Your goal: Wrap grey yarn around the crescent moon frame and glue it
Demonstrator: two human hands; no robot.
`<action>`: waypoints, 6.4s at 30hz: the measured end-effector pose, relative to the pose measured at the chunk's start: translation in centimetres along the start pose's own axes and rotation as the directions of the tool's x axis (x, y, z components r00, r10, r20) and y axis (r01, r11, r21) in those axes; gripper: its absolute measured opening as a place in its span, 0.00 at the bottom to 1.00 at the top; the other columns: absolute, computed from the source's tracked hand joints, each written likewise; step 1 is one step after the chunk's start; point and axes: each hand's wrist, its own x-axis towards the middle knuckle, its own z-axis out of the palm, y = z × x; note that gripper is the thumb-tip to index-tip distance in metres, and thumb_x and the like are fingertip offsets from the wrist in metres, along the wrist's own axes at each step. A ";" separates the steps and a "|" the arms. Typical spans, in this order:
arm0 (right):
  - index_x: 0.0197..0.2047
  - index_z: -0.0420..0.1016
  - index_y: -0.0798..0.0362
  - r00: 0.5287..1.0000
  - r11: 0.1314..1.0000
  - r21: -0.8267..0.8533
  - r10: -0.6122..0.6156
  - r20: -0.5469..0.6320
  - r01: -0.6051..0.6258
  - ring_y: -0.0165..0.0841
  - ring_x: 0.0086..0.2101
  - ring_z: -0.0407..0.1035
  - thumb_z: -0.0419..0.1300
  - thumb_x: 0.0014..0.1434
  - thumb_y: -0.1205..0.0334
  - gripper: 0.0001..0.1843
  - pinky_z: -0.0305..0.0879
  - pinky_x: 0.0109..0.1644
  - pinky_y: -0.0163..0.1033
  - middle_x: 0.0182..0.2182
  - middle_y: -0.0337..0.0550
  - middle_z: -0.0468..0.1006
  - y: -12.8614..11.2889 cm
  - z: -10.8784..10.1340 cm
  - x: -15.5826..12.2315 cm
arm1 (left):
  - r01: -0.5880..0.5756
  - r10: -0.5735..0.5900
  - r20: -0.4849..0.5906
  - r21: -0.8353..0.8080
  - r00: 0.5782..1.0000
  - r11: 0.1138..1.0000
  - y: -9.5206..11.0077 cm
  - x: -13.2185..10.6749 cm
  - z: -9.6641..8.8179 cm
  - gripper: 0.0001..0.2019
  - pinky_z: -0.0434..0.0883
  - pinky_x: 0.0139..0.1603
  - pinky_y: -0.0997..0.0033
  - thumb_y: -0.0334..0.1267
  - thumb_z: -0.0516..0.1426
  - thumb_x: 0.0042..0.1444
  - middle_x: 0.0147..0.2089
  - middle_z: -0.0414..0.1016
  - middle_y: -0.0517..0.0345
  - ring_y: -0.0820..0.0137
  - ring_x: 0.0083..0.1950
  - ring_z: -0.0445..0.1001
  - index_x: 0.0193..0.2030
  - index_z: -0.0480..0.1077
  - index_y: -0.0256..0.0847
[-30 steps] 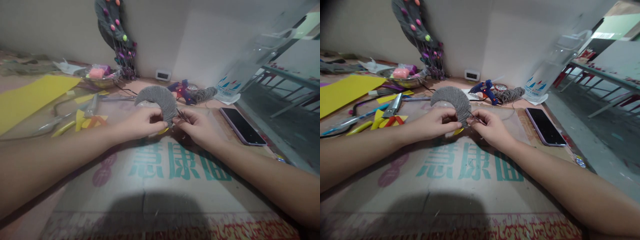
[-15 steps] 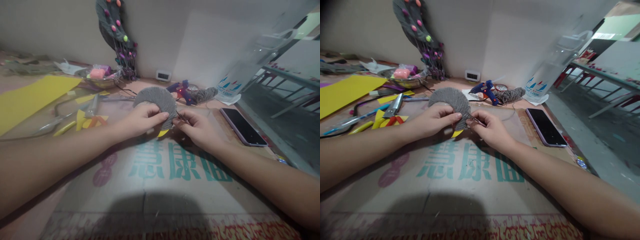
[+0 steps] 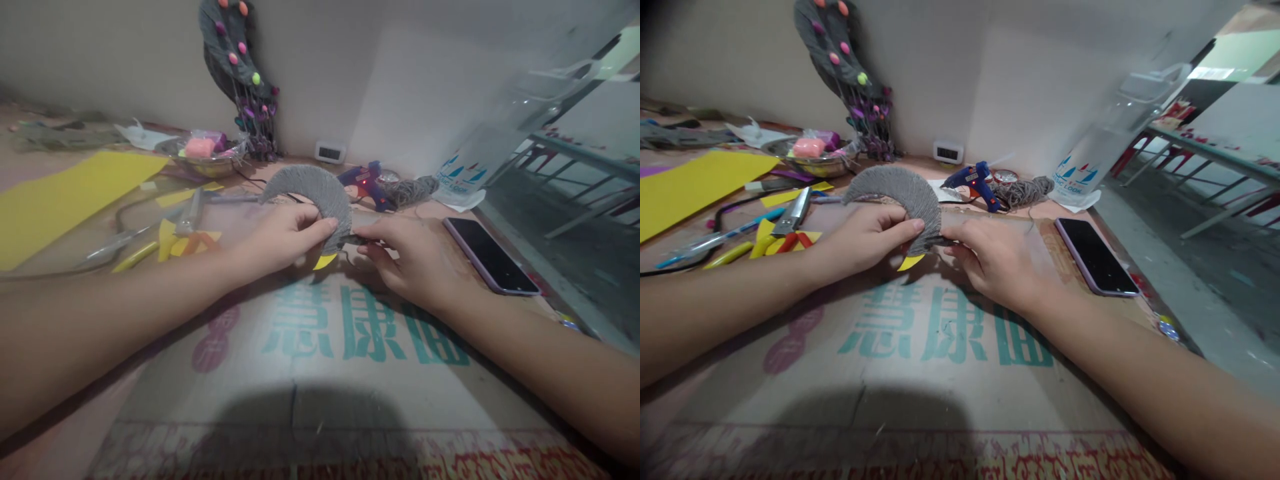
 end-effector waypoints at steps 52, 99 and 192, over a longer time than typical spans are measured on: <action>0.40 0.79 0.53 0.986 0.990 -0.122 0.090 0.138 -0.073 0.34 0.30 0.69 0.58 0.61 0.61 0.09 0.58 0.35 0.38 0.32 0.45 0.81 -1.8 -1.0 0.8 | -0.005 0.007 0.023 -0.087 1.000 0.996 -0.2 0.2 0.2 0.19 0.58 0.23 0.75 0.42 0.55 0.61 0.18 0.63 0.65 0.76 0.21 0.61 0.19 0.61 0.40; 0.37 0.76 0.52 0.980 0.987 -0.139 0.100 0.170 -0.077 0.34 0.30 0.69 0.58 0.62 0.63 0.06 0.57 0.34 0.39 0.30 0.43 0.80 -1.5 -0.4 0.8 | 0.019 -0.011 0.082 -0.101 0.997 0.995 -0.5 0.3 0.2 0.19 0.58 0.23 0.76 0.44 0.53 0.63 0.18 0.63 0.65 0.76 0.20 0.63 0.21 0.62 0.40; 0.28 0.65 0.49 0.914 0.869 0.323 0.405 -0.032 -0.375 0.31 0.27 0.60 0.57 0.63 0.53 0.14 0.57 0.31 0.37 0.24 0.37 0.67 -0.9 0.7 0.8 | -0.163 0.175 -0.080 0.131 0.981 0.978 -0.6 0.1 0.2 0.12 0.66 0.38 0.70 0.41 0.53 0.64 0.35 0.78 0.57 0.69 0.37 0.73 0.36 0.74 0.39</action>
